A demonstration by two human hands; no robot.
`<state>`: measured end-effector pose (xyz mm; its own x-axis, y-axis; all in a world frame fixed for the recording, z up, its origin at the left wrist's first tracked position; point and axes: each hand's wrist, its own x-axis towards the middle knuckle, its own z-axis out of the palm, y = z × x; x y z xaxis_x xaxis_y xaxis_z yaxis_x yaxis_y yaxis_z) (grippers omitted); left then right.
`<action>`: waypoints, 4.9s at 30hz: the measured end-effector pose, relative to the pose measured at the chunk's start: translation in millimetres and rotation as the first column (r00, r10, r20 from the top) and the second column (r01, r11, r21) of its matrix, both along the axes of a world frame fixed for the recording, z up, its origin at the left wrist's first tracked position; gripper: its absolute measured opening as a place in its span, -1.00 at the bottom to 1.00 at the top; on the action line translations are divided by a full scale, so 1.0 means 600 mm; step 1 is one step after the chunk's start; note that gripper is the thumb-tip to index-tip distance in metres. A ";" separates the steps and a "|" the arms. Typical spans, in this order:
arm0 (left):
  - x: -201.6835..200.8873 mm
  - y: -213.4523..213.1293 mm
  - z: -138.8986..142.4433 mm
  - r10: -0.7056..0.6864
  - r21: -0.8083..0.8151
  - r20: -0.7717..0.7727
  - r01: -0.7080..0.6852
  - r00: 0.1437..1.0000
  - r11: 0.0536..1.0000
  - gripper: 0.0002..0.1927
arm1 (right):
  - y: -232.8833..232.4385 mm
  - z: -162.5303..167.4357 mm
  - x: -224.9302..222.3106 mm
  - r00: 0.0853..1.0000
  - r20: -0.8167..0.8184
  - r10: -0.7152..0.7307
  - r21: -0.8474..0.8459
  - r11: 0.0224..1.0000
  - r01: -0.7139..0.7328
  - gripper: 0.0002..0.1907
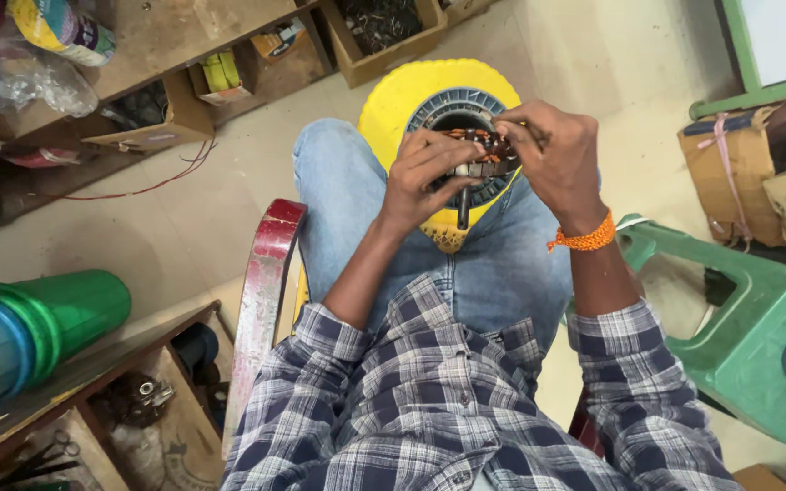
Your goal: The person sits on a chair with an electric motor armature on their lap and works on its copper windings, fitting and pressing small components onto the commutator area by hand and turning the armature to reach different sides.
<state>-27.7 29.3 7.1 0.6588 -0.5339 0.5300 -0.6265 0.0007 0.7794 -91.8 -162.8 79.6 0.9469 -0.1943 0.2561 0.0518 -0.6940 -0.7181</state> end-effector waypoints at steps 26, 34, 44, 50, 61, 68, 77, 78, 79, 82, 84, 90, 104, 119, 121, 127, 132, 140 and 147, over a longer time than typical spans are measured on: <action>0.116 -0.001 0.020 -0.448 0.027 -0.303 0.477 0.841 0.878 -0.83 | 0.145 -0.086 -0.100 0.931 -0.187 -0.313 0.392 0.845 0.363 -0.88; 0.013 0.010 0.049 -0.137 0.205 -0.049 0.144 0.989 0.968 -0.53 | 0.069 -0.093 -0.141 0.971 -0.028 -0.237 0.326 0.916 0.233 -0.93; -0.013 -0.005 0.019 0.025 0.093 0.059 -0.030 0.998 0.995 -0.49 | 0.030 0.012 -0.058 0.992 0.053 -0.113 0.008 0.994 0.113 -0.92; -0.020 -0.014 0.051 0.112 0.136 -0.175 -0.088 0.978 0.987 -0.54 | 0.019 -0.001 -0.010 0.998 0.060 -0.031 0.019 0.999 0.030 -0.90; 0.060 -0.057 0.011 -0.187 0.045 -0.684 0.297 0.705 0.954 -0.80 | 0.022 -0.001 0.006 0.992 0.090 -0.093 -0.033 0.995 0.097 -0.86; 0.120 0.001 0.000 -0.474 -0.018 -0.393 0.509 0.788 0.861 -0.86 | 0.097 -0.008 -0.071 0.966 -0.088 -0.244 0.179 0.950 0.256 -0.90; 0.109 0.008 0.054 -0.424 0.080 -0.361 0.480 0.831 0.873 -0.81 | 0.105 -0.118 -0.121 0.946 -0.247 -0.208 0.576 0.753 0.316 -0.90; 0.099 0.008 0.059 -0.373 0.145 -0.258 0.418 0.891 0.897 -0.72 | 0.102 -0.122 -0.127 0.946 -0.248 -0.207 0.582 0.749 0.317 -0.88; 0.080 0.013 0.061 -0.322 0.201 -0.149 0.347 0.935 0.916 -0.63 | 0.097 -0.123 -0.131 0.946 -0.251 -0.207 0.587 0.744 0.319 -0.86; 0.016 0.010 0.059 -0.133 0.259 -0.007 0.130 0.991 0.957 -0.53 | 0.070 -0.098 -0.139 0.915 -0.274 -0.295 0.345 0.858 0.380 -0.93; -0.002 0.003 0.052 -0.029 0.216 0.020 0.024 0.999 0.976 -0.54 | 0.049 -0.065 -0.140 0.970 -0.076 -0.232 0.249 0.937 0.244 -0.94; -0.015 -0.005 0.029 0.070 0.123 0.053 -0.076 0.996 0.989 -0.54 | 0.025 0.011 -0.091 0.989 0.030 -0.143 0.026 0.990 0.142 -0.92; 0.013 -0.057 0.057 0.241 0.389 -0.355 -0.092 0.903 0.917 -0.65 | 0.012 -0.017 0.017 0.992 0.111 -0.065 -0.032 0.997 0.069 -0.86; 0.104 -0.003 0.022 -0.270 0.155 -0.494 0.389 0.827 0.908 -0.79 | 0.124 0.004 -0.082 0.926 -0.097 -0.366 0.203 0.903 0.378 -0.90; 0.107 0.000 0.028 -0.299 0.160 -0.447 0.404 0.843 0.900 -0.82 | 0.128 0.001 -0.089 0.944 -0.067 -0.324 0.224 0.917 0.331 -0.90; 0.105 -0.002 0.023 -0.349 0.091 -0.372 0.408 0.860 0.908 -0.83 | 0.122 -0.021 -0.098 0.959 -0.119 -0.257 0.336 0.898 0.283 -0.89; 0.102 0.003 0.027 -0.332 0.118 -0.388 0.404 0.860 0.907 -0.81 | 0.125 -0.074 -0.100 0.940 -0.215 -0.265 0.220 0.925 0.311 -0.90; 0.002 -0.001 0.046 -0.052 0.294 -0.003 0.051 0.999 0.954 -0.52 | 0.071 -0.098 -0.137 0.957 -0.132 -0.257 0.304 0.909 0.286 -0.88; -0.010 -0.006 0.021 0.023 0.157 0.017 -0.025 1.000 0.987 -0.52 | 0.028 0.002 -0.120 0.962 -0.076 -0.261 0.042 0.963 0.264 -0.95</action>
<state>-33.9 25.6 19.6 0.6649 -0.5953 0.4511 -0.6367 -0.1360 0.7590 -163.5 -145.8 80.9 0.8759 -0.4497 0.1751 -0.1783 -0.6387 -0.7485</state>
